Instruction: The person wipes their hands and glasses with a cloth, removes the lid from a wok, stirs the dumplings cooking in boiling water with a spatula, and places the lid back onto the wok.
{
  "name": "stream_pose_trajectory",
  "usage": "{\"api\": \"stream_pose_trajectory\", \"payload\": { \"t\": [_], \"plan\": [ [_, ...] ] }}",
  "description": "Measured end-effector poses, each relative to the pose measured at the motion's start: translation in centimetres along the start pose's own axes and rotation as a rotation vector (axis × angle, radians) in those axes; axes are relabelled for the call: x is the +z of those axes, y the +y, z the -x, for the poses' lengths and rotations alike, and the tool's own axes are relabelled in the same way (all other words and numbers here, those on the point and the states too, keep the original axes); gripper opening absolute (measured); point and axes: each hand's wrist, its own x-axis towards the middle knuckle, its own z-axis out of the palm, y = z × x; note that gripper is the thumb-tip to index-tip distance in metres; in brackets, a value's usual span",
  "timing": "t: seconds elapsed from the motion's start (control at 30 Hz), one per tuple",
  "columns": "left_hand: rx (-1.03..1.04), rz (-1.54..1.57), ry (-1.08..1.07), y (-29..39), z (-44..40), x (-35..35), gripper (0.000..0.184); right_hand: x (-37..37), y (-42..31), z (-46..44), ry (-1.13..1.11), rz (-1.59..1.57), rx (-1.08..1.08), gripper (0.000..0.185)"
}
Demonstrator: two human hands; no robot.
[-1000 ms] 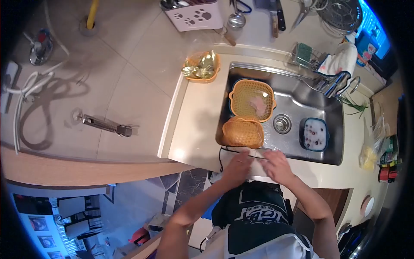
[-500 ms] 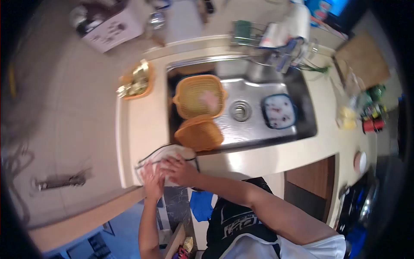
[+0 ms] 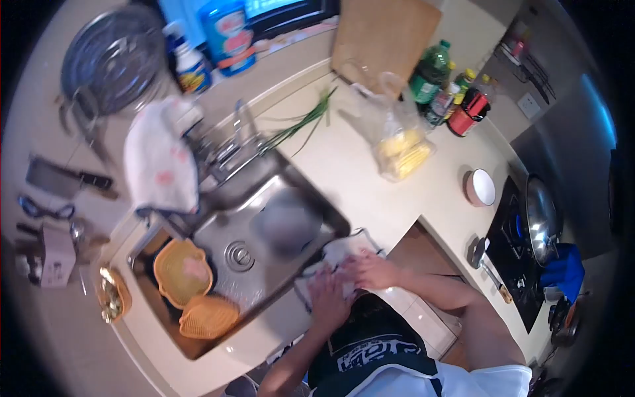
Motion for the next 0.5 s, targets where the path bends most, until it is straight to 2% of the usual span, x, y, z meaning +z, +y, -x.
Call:
{"api": "stream_pose_trajectory", "payload": {
  "t": [0.07, 0.13, 0.17, 0.23, 0.27, 0.3, 0.37, 0.5],
  "plan": [
    [0.2, -0.086, 0.105, 1.2, -8.5, 2.7, 0.061, -2.2, 5.1, 2.1, 0.024, -0.002, 0.108, 0.051],
    [0.341, -0.19, 0.205, 1.2, -16.7, 4.8, 0.068, -3.9, 9.1, 2.9, 0.172, 0.015, 0.411, 0.051],
    [0.4, -0.197, 0.176, 1.4, -20.0, 4.3, 0.07, -4.3, 10.7, 3.0, 0.187, 0.011, 0.435, 0.051],
    [0.483, -0.208, 0.132, 1.4, -24.8, 2.6, 0.073, -4.4, 13.2, 2.0, 0.414, 0.043, 0.555, 0.05],
    [0.508, -0.241, 0.049, 1.4, -27.0, 1.5, 0.072, -4.2, 14.0, 1.6, 0.434, 0.046, 0.58, 0.05],
    [0.531, -0.271, -0.035, 1.6, -28.4, 0.8, 0.072, -4.0, 14.6, 1.4, 0.483, 0.014, 0.565, 0.049],
    [0.514, -0.273, -0.021, 1.8, -28.7, 0.8, 0.071, -3.9, 14.6, 1.4, 0.533, -0.013, 0.577, 0.048],
    [0.471, -0.273, -0.02, 1.8, -22.4, 1.8, 0.065, -2.9, 10.7, 2.4, 0.641, 0.068, 0.622, 0.043]
  ]
}}
